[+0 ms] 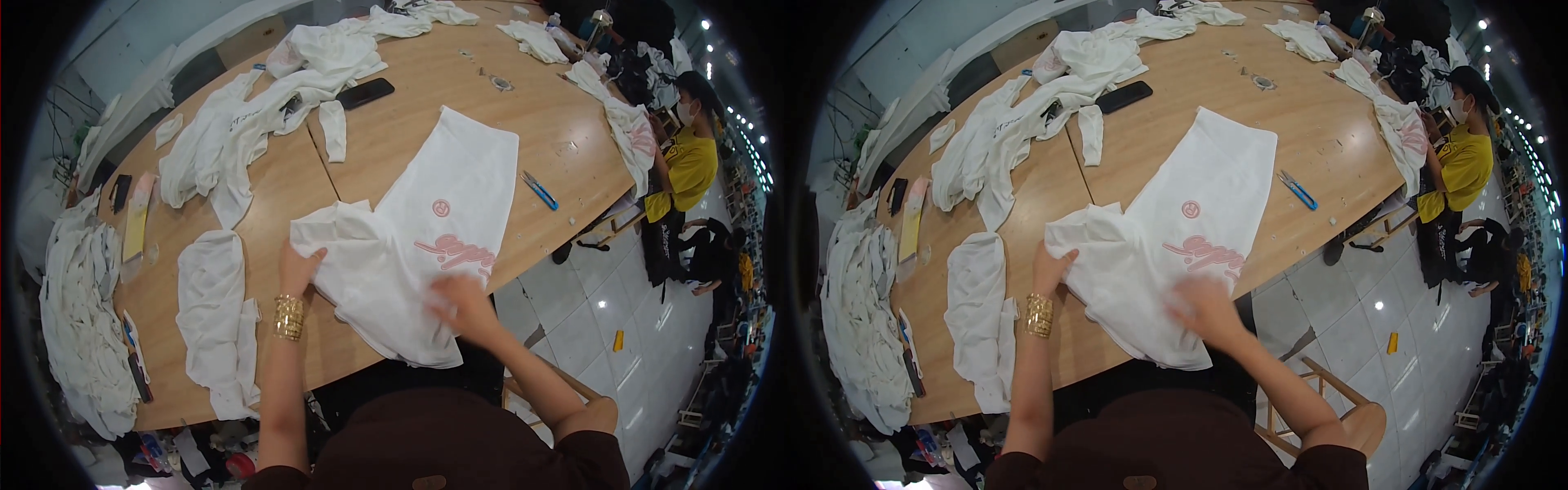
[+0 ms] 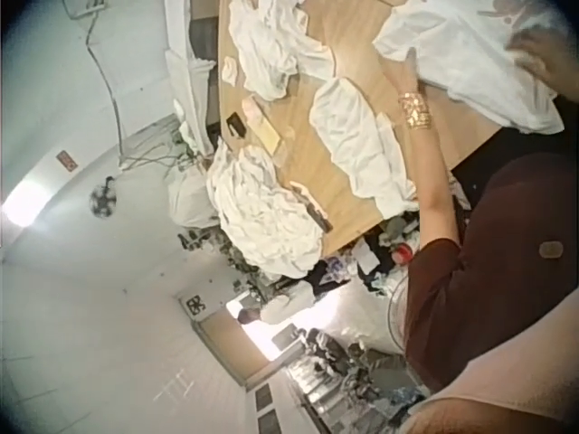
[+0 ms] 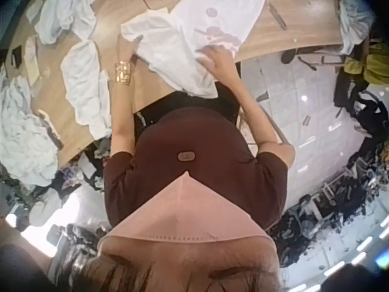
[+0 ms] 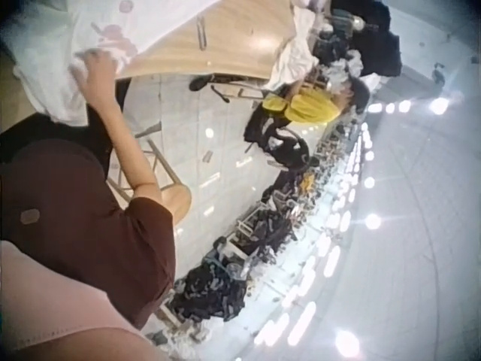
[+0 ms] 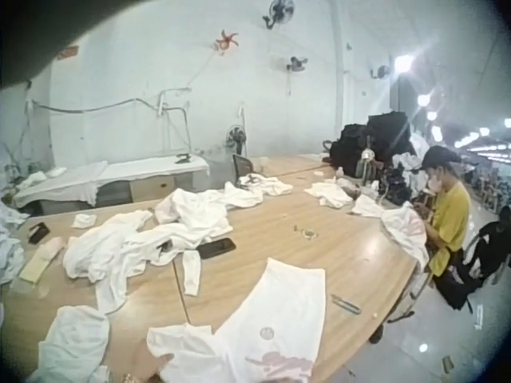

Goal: Trimming loose threads from white t-shirts with a clipper and folding them on a work table.

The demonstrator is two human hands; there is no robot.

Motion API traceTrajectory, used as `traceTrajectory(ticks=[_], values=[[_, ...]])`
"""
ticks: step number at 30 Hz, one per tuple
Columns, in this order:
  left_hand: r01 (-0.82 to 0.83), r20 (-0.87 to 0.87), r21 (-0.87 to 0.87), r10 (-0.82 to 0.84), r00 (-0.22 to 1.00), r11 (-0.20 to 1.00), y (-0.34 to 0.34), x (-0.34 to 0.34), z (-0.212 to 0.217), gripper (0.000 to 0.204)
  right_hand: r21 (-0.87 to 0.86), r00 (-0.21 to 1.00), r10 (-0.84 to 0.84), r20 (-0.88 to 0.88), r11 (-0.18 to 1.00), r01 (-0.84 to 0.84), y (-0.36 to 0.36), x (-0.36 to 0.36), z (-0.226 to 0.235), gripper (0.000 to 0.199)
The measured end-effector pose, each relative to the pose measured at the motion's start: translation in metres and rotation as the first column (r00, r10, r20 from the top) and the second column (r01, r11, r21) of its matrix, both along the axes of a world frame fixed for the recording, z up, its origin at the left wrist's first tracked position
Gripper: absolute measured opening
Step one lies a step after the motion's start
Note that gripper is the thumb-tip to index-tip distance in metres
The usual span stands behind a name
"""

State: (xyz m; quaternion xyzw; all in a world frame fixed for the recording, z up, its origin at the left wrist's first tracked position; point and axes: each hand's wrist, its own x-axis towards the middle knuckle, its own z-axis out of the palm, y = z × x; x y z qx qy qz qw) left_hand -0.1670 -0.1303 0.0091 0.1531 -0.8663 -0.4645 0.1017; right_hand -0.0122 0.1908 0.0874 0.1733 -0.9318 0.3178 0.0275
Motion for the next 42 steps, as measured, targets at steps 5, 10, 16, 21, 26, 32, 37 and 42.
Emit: traceTrajectory(ticks=[5,10,16,21,26,32,37,42], values=[[0.268,0.072,0.359,-0.313,0.947,0.894,-0.008,-0.006,0.012,0.034,0.289,0.768,-0.617,-0.173,0.714,0.638,0.034,-0.089,-0.034,0.049],[0.279,0.163,0.408,-0.369,0.915,0.870,-0.001,0.007,0.030,0.038,0.464,0.941,-0.291,-0.171,0.819,0.338,0.072,-0.155,-0.038,0.056],[0.188,0.231,0.539,-0.358,0.905,0.821,-0.009,0.045,0.052,0.046,0.415,0.992,0.005,-0.129,0.908,0.049,-0.027,-0.065,-0.033,0.054],[0.337,-0.069,0.290,-0.331,0.941,0.896,0.035,0.054,0.079,0.044,0.176,0.975,-0.197,-0.098,0.961,0.212,-0.031,-0.034,-0.036,0.045],[0.743,-0.058,-0.193,-0.763,0.643,0.641,0.103,0.091,0.098,0.047,-0.211,0.890,-0.451,-0.072,0.879,0.428,0.003,-0.045,-0.017,0.027],[0.937,0.163,-0.190,-0.932,0.324,0.293,0.100,0.102,0.101,0.038,-0.177,0.847,-0.490,-0.205,0.870,0.460,0.021,-0.050,0.012,0.021],[0.760,-0.010,-0.214,-0.780,0.626,0.613,0.141,0.069,0.107,0.035,-0.116,0.902,-0.372,-0.219,0.928,0.354,-0.013,-0.044,-0.002,0.035],[0.620,-0.012,-0.568,-0.758,0.652,0.541,0.155,0.070,0.037,0.046,0.259,0.992,-0.040,-0.119,0.963,0.070,-0.031,-0.015,-0.044,0.049]])
